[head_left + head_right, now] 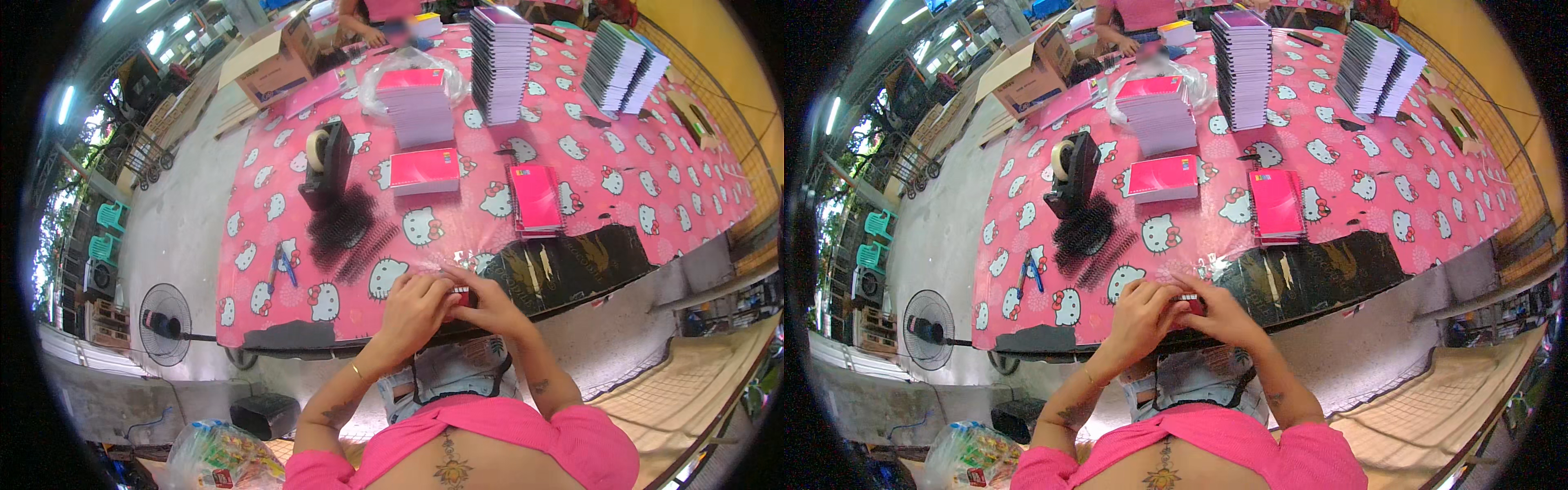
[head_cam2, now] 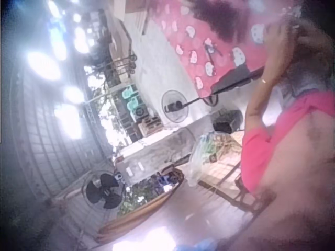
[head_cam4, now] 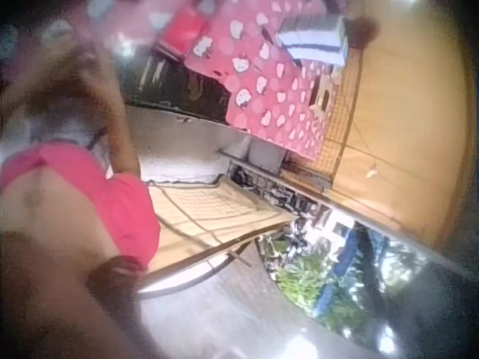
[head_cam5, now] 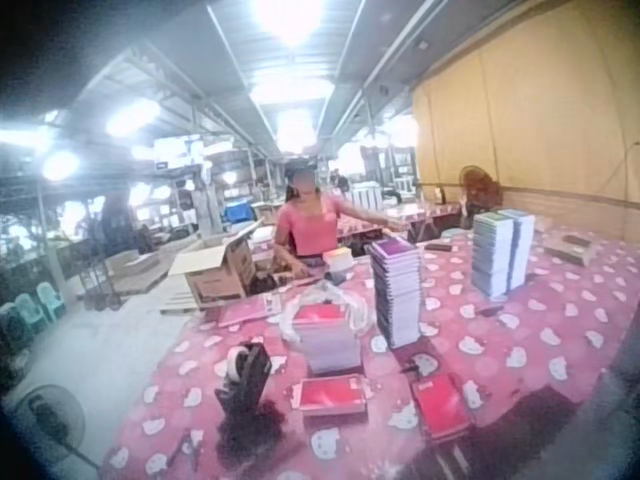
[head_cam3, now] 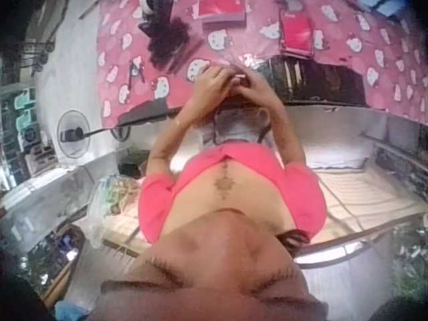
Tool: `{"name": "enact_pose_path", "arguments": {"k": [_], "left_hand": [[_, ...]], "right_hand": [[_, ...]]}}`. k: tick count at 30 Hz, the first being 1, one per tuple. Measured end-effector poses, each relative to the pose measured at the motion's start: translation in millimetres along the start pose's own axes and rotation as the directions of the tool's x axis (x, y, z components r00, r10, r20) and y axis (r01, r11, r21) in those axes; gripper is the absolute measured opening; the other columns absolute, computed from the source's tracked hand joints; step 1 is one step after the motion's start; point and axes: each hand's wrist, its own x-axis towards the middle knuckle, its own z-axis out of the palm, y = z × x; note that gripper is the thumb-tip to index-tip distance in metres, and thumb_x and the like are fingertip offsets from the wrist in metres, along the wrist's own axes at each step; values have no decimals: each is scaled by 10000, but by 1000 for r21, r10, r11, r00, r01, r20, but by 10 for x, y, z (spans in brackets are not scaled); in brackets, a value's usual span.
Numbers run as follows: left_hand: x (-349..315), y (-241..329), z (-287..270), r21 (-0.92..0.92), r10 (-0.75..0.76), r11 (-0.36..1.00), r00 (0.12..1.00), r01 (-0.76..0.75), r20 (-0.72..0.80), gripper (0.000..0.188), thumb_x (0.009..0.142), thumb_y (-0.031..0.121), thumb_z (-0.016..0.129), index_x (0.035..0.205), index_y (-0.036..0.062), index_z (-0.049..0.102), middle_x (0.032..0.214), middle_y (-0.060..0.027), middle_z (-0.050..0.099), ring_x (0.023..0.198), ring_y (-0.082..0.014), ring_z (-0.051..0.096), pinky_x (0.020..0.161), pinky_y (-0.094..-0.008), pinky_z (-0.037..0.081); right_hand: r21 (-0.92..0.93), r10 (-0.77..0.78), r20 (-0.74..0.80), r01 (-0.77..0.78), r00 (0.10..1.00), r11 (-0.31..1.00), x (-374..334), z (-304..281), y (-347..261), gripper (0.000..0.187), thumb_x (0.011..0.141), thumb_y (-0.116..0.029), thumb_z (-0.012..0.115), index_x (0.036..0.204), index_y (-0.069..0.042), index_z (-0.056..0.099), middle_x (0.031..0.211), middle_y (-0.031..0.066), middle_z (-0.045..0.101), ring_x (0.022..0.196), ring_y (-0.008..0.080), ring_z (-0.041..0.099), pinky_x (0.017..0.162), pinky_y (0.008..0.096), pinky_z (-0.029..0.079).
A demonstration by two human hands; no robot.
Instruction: The person is manually applying a clear plastic adhesive sleeve to small pink spiral-bound notepads by hand. The person takes a notepad, fits it into a plastic sleeve, and smooths the plastic down before placing the finished item aside.
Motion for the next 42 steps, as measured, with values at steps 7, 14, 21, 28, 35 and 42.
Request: {"name": "enact_pose_path", "arguments": {"k": [7,14,21,28,35,42], "left_hand": [[-47,11,57,19,20,1000,999,-20,-43,226,818,196,742,978,80,631,879,-61,640,800,-266,609,850,-423,455],[-98,31,49,21,26,999,999,-26,-41,248,805,191,748,985,69,629,841,-65,620,769,-264,592,760,-403,450],[-73,167,7,100,36,994,999,-34,-18,276,812,132,721,1056,56,617,805,-88,604,760,-289,606,693,-407,462],[393,473,-394,-573,-189,798,980,188,59,214,907,129,662,1085,12,644,1022,-179,673,968,-320,672,817,-386,538],[1128,-815,79,101,-18,994,953,51,-303,299,863,139,681,1135,24,632,1077,-153,653,1013,-342,630,859,-409,516],[1142,-1363,539,377,68,926,992,-24,-105,323,823,88,611,1143,60,637,1096,-121,653,1070,-309,611,923,-416,491]], "right_hand": [[-162,1,9,1,1000,987,-9,-405,-111,198,874,-76,687,1055,0,716,996,118,727,888,174,678,814,314,516],[-164,-135,140,157,981,974,80,-457,-261,125,841,-101,696,873,10,651,853,116,684,788,232,662,741,325,508],[-473,-166,-268,21,949,881,-22,-140,-281,129,787,-77,710,877,-13,644,826,139,633,804,293,646,737,341,509],[-8,-111,-465,121,878,993,-141,29,-544,420,892,-101,674,1289,-10,572,1133,126,656,985,144,612,802,311,509],[-604,-321,-533,-86,783,793,90,-1086,-768,283,787,-27,650,1069,-56,655,1081,91,659,1113,241,586,994,429,407],[-960,-165,-86,-38,983,276,563,-1425,-105,168,872,-119,560,1006,-144,657,1390,106,509,1369,332,410,1081,713,219]]}}
